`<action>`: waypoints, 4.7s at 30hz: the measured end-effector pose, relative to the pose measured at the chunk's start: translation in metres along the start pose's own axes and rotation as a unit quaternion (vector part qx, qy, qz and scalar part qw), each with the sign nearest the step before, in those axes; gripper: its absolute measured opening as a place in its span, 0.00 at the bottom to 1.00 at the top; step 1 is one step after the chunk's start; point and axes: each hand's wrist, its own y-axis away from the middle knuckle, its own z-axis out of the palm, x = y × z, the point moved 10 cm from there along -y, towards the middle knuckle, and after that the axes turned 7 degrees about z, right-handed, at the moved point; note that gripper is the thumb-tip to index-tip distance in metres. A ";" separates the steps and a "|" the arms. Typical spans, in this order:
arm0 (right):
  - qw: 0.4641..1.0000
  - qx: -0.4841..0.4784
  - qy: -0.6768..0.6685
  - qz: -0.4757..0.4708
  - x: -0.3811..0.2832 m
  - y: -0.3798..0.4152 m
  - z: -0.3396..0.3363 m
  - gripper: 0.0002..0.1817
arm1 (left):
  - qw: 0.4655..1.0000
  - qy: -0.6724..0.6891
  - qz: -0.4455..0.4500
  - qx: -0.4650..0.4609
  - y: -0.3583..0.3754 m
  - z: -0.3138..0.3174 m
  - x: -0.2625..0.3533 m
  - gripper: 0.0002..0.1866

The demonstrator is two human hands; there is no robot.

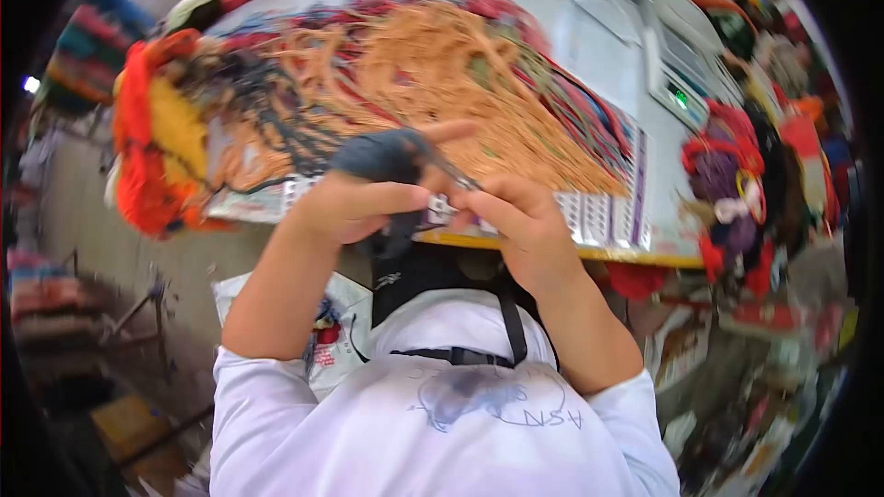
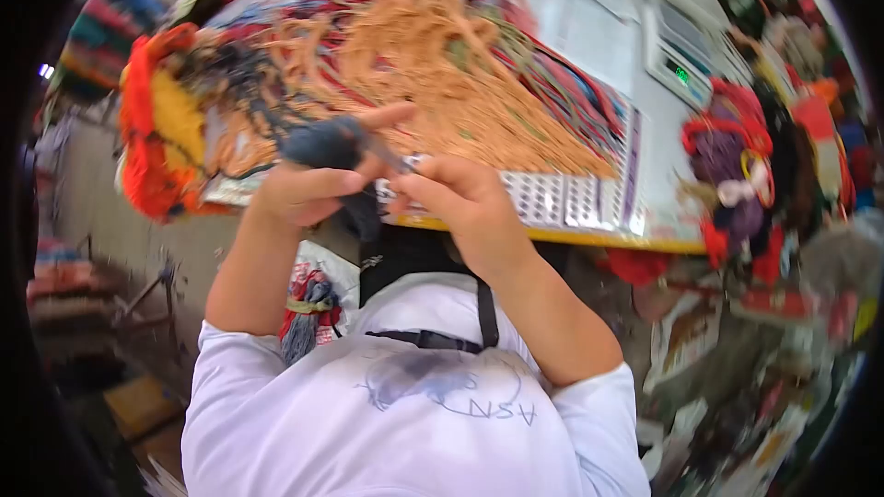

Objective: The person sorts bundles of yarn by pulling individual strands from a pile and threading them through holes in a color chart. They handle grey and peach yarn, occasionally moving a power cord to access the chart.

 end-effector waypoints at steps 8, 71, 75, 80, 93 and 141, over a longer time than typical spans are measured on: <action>0.973 -0.062 -0.222 0.004 -0.026 0.014 -0.064 0.09 | 0.951 0.168 0.012 -0.259 0.061 -0.021 0.023 0.30; 0.651 0.152 0.704 -0.240 0.046 -0.052 -0.041 0.02 | 0.924 0.196 -0.047 0.326 0.022 -0.114 -0.070 0.07; 0.680 0.166 0.639 -0.319 0.024 -0.040 -0.029 0.04 | 0.974 -0.050 -0.140 0.171 0.002 -0.078 -0.116 0.07; 0.776 0.121 0.598 -0.164 0.062 -0.062 -0.060 0.12 | 0.936 -0.293 -0.062 0.185 0.003 -0.104 -0.097 0.07; 0.735 0.135 0.644 -0.163 0.065 -0.059 -0.060 0.11 | 0.750 -0.329 0.156 0.552 0.048 -0.248 0.175 0.07; 0.997 -0.029 0.011 0.076 0.047 -0.010 0.007 0.07 | 0.973 0.111 -0.161 0.120 0.035 -0.018 -0.039 0.27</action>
